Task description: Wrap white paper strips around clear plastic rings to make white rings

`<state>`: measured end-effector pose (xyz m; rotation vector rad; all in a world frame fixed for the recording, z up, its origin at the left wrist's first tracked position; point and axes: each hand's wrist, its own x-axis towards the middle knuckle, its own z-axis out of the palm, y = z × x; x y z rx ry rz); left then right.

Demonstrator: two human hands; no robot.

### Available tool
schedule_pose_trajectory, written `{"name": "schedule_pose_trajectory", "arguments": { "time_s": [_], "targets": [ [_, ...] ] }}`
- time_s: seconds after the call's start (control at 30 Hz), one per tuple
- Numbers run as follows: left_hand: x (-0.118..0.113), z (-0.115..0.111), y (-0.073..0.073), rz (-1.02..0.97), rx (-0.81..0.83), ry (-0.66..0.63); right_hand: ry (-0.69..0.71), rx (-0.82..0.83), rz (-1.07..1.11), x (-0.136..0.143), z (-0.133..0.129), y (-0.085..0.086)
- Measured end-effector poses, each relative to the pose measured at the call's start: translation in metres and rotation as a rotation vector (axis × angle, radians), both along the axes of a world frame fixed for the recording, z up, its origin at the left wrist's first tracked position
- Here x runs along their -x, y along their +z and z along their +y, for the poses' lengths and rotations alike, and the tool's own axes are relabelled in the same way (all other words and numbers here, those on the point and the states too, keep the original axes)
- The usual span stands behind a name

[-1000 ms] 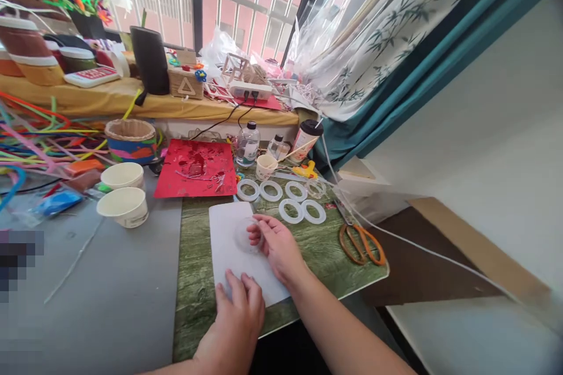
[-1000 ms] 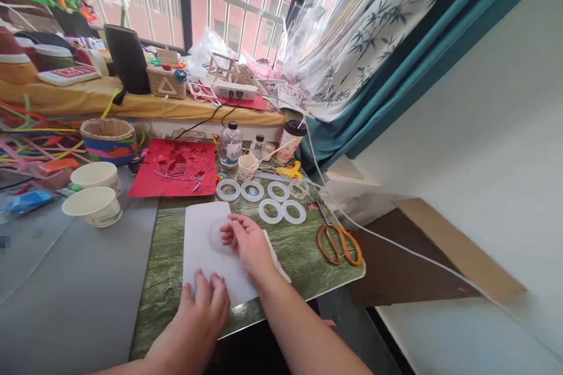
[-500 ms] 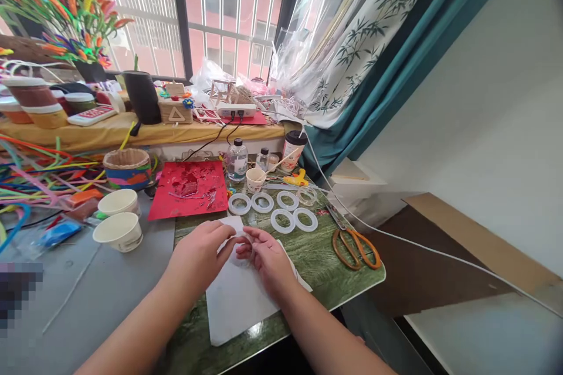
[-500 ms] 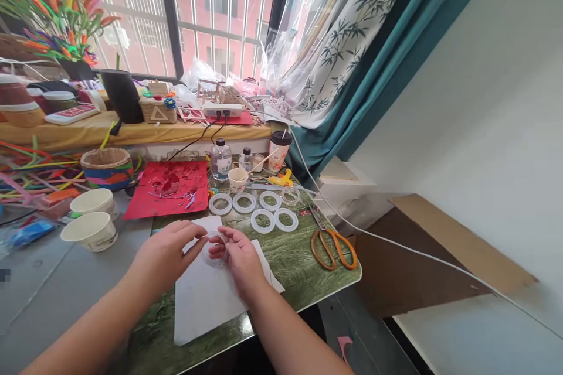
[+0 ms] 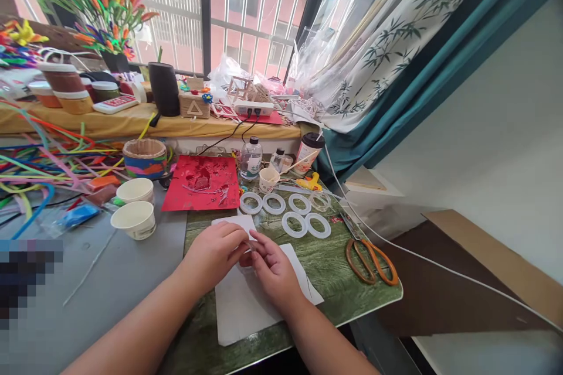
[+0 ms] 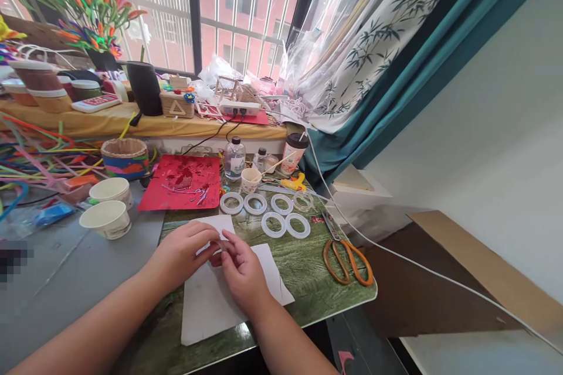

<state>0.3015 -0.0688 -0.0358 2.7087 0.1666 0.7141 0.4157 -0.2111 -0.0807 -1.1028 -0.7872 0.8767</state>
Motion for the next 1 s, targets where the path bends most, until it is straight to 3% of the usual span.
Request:
{"name": "schedule_pose_trajectory", "arguments": {
  "time_s": [0.33, 0.5, 0.7, 1.0],
  "targets": [
    [0.003, 0.003, -0.001, -0.013, 0.001, 0.032, 0.033, 0.076, -0.166, -0.002, -0.004, -0.002],
    [0.003, -0.002, -0.002, 0.017, 0.027, 0.136, 0.090, 0.127, -0.336, -0.003, -0.009, 0.005],
    [-0.002, -0.008, -0.004, 0.048, 0.005, 0.273, 0.064, 0.050, -0.500, -0.006, -0.008, 0.005],
    [-0.006, -0.012, -0.005, 0.173, 0.260, 0.297, 0.083, 0.091, -0.409, -0.006, -0.008, 0.001]
  ]
}}
